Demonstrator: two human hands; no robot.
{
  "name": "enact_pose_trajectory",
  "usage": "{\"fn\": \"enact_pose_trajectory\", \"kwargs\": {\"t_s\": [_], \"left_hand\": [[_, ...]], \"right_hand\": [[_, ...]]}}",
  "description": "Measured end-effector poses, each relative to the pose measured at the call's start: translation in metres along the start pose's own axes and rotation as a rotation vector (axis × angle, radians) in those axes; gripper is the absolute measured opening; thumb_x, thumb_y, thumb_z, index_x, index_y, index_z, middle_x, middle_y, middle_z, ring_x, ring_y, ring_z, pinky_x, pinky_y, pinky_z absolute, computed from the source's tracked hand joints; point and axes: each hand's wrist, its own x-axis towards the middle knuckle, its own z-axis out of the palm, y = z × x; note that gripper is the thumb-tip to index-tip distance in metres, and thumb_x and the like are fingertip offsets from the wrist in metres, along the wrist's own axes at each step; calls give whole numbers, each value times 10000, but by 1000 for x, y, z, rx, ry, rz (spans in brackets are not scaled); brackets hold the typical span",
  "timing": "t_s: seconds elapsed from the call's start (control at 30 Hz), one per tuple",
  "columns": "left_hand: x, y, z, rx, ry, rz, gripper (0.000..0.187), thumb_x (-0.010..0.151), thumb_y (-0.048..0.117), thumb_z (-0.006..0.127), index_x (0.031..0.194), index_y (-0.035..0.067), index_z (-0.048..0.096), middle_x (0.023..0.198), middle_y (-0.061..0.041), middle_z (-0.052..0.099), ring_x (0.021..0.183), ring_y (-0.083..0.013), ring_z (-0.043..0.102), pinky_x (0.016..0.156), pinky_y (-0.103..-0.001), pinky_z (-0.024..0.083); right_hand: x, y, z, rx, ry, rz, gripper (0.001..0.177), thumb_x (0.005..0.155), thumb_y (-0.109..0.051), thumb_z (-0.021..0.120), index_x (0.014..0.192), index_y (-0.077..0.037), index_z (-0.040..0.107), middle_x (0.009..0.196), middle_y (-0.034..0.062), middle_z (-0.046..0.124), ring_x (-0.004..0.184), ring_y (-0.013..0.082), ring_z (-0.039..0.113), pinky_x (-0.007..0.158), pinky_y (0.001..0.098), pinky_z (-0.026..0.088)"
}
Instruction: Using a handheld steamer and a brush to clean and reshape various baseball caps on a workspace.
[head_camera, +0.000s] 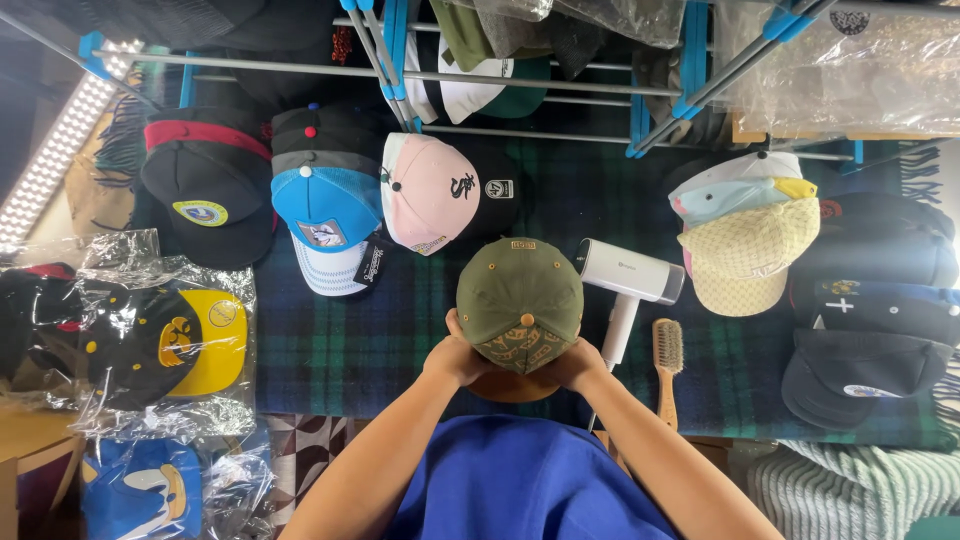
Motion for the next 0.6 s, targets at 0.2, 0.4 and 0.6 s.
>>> {"fn": "enact_pose_trajectory", "kwargs": {"t_s": [0.2, 0.4, 0.6], "left_hand": [[-6, -6, -9, 326, -4, 137, 880, 978, 234, 501, 1631, 342, -79, 1699, -29, -2, 1469, -393, 193, 821, -682, 568], [16, 12, 26, 210, 271, -118, 721, 833, 278, 599, 1463, 415, 276, 1612, 31, 283, 1304, -355, 380, 698, -624, 544], [-42, 6, -33, -1561, 212, -716, 891, 888, 510, 657, 1447, 72, 118, 1147, -257, 674, 1067, -409, 704, 909, -495, 557]], "right_hand": [[8, 4, 12, -33, 148, -65, 1011, 624, -837, 675, 1350, -162, 474, 1197, 40, 580, 1102, 207, 660, 893, 282, 570], [11, 8, 25, -78, 323, -131, 939, 637, -812, 673, 1312, -183, 498, 1143, 17, 589, 1050, 200, 681, 858, 278, 574], [13, 32, 49, -113, 474, -151, 868, 650, -788, 671, 1273, -203, 521, 1089, -6, 598, 999, 193, 703, 824, 273, 577]]}}
